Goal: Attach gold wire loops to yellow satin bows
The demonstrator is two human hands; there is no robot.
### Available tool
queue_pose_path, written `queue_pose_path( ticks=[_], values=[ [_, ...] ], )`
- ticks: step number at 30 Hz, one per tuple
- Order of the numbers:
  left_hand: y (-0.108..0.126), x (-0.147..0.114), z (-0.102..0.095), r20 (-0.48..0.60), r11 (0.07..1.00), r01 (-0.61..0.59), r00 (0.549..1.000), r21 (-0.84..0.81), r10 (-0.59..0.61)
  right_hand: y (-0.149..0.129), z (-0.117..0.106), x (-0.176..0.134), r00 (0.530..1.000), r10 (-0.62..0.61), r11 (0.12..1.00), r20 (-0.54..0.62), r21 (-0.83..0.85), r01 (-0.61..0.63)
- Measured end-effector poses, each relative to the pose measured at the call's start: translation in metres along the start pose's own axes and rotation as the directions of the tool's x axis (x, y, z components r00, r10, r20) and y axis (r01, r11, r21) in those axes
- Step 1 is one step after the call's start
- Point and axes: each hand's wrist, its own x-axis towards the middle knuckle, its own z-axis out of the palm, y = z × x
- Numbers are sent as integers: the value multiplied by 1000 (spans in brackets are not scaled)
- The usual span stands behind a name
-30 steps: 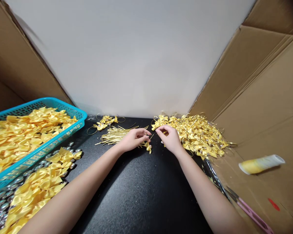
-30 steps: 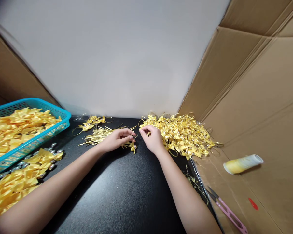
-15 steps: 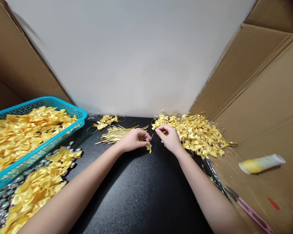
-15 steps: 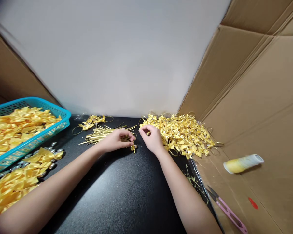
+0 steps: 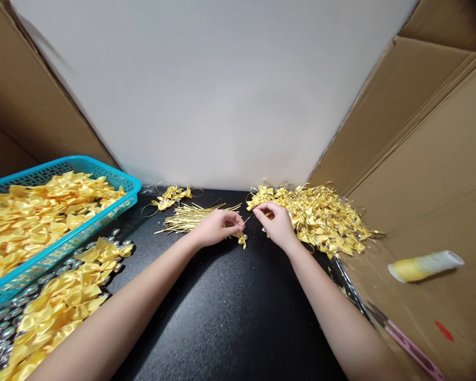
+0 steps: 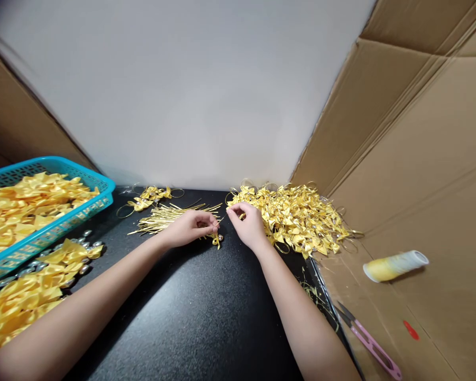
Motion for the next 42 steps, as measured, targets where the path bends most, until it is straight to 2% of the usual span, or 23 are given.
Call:
queue_pose_path(
  ticks=[10,16,21,31,35,42],
  values=[
    [1,-1,-3,20,993,-43,999,109,41,5,-1,1,1000,3,1000,-18,-12,-4],
    [2,1,-4,-38,967,-146,987,208,157,4,-4,2,999,1,1000,-46,-28,-2],
    [1,0,-3,-52,992,-48,997,118,54,3,-7,3,998,21,1000,-61,-16,-22],
    [-3,-1,-11,-48,996,51,998,78,-47,-4,-1,1,999,40,997,13,64,-40],
    [-4,-2,-14,-11,993,93,996,67,-93,-8,3,-1,999,37,997,36,68,-39],
    [-4,-3,-14,5,986,139,990,96,-140,-9,11,-5,995,35,994,91,101,-44]
  ],
)
